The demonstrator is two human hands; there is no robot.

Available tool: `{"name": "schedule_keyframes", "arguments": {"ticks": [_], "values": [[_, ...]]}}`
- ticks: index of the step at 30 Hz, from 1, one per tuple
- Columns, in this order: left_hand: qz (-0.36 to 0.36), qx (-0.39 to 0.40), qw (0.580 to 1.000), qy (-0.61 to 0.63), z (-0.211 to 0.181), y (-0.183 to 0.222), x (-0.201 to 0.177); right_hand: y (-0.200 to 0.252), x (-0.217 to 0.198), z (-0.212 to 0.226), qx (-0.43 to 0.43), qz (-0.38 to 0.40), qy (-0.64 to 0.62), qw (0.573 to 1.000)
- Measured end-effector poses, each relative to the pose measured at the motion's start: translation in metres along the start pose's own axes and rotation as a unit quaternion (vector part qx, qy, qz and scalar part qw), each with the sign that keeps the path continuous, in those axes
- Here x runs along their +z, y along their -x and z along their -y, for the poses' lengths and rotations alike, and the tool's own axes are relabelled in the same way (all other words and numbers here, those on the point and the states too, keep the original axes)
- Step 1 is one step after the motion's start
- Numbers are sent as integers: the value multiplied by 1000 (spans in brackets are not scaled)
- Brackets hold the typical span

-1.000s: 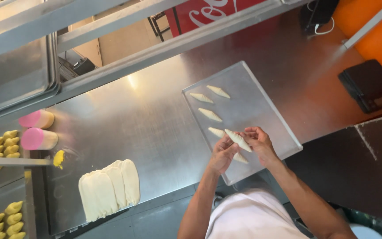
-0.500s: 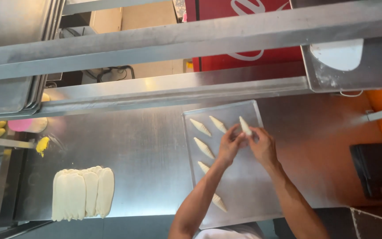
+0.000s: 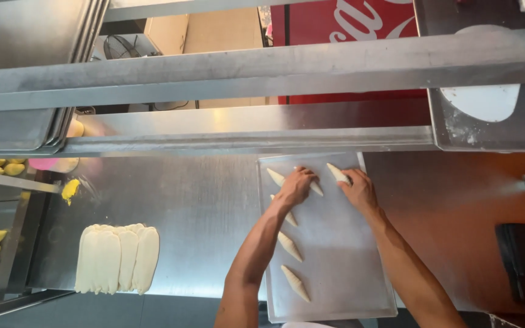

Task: Shaping pre-cut dough strips into pointed rolls and arranging them on a baking tray in a bakery.

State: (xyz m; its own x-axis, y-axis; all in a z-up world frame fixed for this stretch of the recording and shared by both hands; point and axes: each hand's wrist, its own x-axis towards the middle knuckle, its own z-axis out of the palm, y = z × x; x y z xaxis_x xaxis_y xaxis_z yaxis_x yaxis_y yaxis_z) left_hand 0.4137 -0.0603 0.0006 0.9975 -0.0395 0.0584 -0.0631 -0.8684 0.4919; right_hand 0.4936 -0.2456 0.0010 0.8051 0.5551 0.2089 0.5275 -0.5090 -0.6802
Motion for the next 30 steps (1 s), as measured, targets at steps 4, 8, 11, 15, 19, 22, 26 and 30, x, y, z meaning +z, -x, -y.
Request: {"name": "schedule_keyframes", "arguments": {"ticks": [4,8,11,15,19,22,26,30], "values": [[0,-15,999,36,-15,2,-19,1,-3,6,3,-3,-10,1000],[4,-12,1000,13,-5,2,0,-1,1,4,5,-8,-8,1000],[9,2,1000,29,-13,9,-21,-3,-3,6,15,5,-20,1000],[-82,-67,986,126,-27,47,-93,-6,-3,10,14,2,-16,1000],[-252,-186,926,211,-14,134,-129,-2,0,12,25,2,-15,1000],[-330,-333,860,202,-20,221,-130,-6,3,9,22,2,-15,1000],[-387,-483,752,228,-46,346,-90,2,11,-4,-13,14,-6,1000],[-315,-700,604,215,-27,495,42,2,8,1,-40,-14,20,999]]}}
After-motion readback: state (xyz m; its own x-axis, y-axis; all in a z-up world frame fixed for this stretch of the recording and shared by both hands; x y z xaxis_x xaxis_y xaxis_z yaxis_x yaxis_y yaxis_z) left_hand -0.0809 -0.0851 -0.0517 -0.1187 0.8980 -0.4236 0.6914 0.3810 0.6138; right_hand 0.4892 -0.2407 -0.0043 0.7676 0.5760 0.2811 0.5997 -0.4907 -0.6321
